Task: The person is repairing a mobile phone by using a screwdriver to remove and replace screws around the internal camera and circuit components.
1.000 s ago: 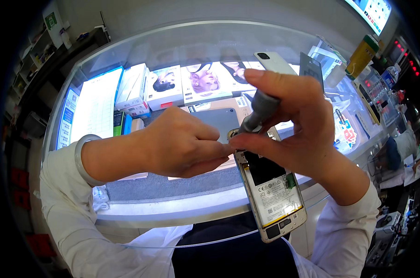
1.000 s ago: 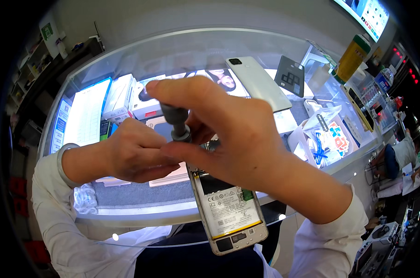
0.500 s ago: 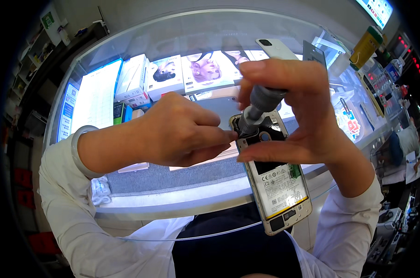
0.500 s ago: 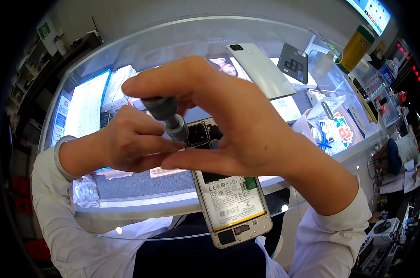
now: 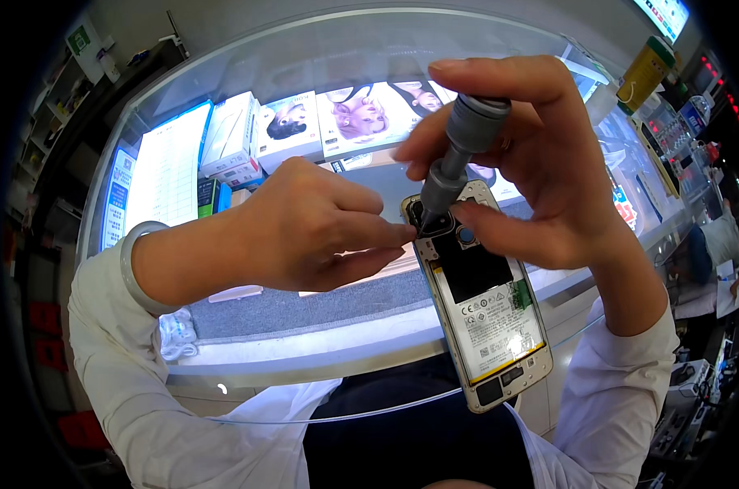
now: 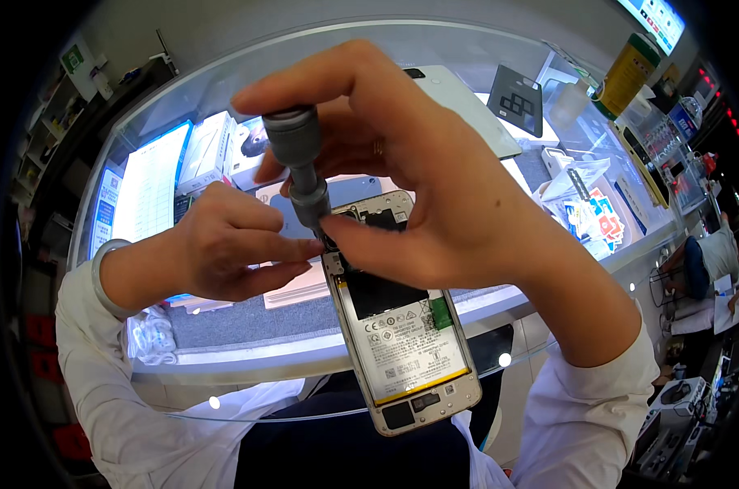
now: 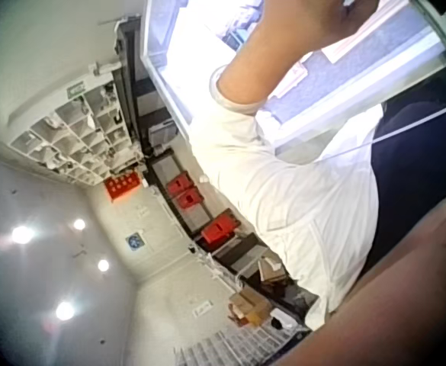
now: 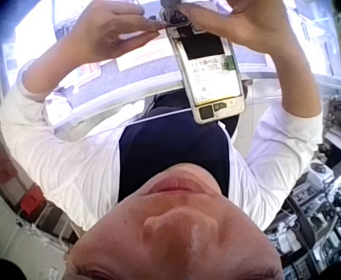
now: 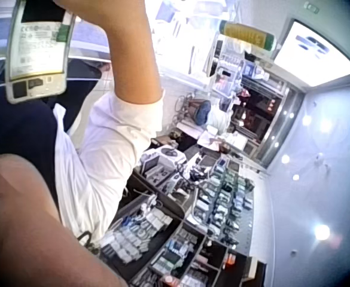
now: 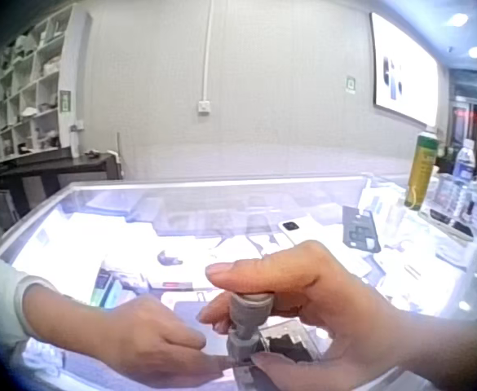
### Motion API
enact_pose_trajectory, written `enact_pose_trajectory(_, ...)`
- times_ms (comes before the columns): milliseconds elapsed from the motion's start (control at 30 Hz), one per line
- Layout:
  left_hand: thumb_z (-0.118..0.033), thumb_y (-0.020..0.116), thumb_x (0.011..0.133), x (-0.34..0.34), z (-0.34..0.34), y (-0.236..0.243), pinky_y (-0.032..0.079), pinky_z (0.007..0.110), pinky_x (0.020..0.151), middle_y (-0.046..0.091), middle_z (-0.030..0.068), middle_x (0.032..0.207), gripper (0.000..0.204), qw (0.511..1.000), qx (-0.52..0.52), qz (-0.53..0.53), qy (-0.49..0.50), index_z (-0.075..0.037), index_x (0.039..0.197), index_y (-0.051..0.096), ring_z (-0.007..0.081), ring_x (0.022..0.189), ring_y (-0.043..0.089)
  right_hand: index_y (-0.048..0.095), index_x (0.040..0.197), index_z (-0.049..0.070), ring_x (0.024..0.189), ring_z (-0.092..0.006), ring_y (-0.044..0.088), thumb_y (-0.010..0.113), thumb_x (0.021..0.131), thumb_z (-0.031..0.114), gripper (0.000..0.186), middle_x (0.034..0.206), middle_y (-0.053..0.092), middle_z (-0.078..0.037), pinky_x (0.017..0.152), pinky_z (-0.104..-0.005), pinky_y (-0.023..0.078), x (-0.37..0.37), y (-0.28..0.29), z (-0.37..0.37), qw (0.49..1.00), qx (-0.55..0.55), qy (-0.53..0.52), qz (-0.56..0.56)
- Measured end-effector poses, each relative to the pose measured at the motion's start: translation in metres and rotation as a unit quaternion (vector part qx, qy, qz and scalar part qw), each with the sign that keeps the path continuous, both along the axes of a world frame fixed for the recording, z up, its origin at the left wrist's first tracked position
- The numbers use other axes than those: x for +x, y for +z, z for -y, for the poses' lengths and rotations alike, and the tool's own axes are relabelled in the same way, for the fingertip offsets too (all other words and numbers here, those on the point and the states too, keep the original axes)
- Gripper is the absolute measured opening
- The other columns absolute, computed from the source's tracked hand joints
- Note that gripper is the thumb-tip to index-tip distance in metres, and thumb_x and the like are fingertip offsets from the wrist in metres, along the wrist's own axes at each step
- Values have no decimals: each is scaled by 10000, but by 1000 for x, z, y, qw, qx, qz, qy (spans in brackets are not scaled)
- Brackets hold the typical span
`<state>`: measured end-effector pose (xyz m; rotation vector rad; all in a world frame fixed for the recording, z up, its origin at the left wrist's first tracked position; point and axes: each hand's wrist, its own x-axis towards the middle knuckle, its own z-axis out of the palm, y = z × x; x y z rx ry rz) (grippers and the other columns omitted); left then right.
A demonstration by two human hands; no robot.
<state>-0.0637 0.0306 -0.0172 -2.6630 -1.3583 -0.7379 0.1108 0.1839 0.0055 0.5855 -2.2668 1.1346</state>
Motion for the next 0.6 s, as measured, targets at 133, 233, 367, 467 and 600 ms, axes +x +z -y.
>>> enact_pose_trajectory(133,-126,729,744,0,-2,-1,333,298,369,461,-17,539,130,1000,1,8,-1,-129,874,726,138,427,485,291,1360,54,1093,-267,590,692,714,-44,767,1174,560,-200,895,-370,501,-5,-4,0,1000,-10,2,-19)
enact_pose_trajectory(233,-118,735,739,0,0,-1,337,299,371,480,-14,543,138,1000,-5,21,4,-124,877,728,142,426,493,293,1358,55,1135,-289,572,676,723,-35,747,1277,510,-230,925,-379,484,-3,1,-3,1000,24,7,-5)
enact_pose_trajectory(367,-99,741,730,1,0,0,346,300,373,510,-3,553,143,998,-35,58,6,-115,871,728,152,427,504,298,1347,38,1196,-313,536,660,725,-29,723,1313,488,-244,937,-389,475,-2,3,-1,999,37,7,-1)
enact_pose_trajectory(467,-91,742,727,1,-2,0,347,301,373,518,3,553,145,997,-32,67,-3,-110,870,729,156,426,506,304,1340,33,1218,-321,520,641,730,-38,701,1313,489,-239,938,-391,477,-1,4,2,999,30,16,-8)
enact_pose_trajectory(600,-83,740,726,1,0,-1,348,301,372,524,9,552,149,997,-37,64,2,-108,873,729,156,427,508,312,1337,31,1222,-324,517,632,734,-38,687,1308,495,-240,936,-392,484,-2,2,0,999,32,4,-12)
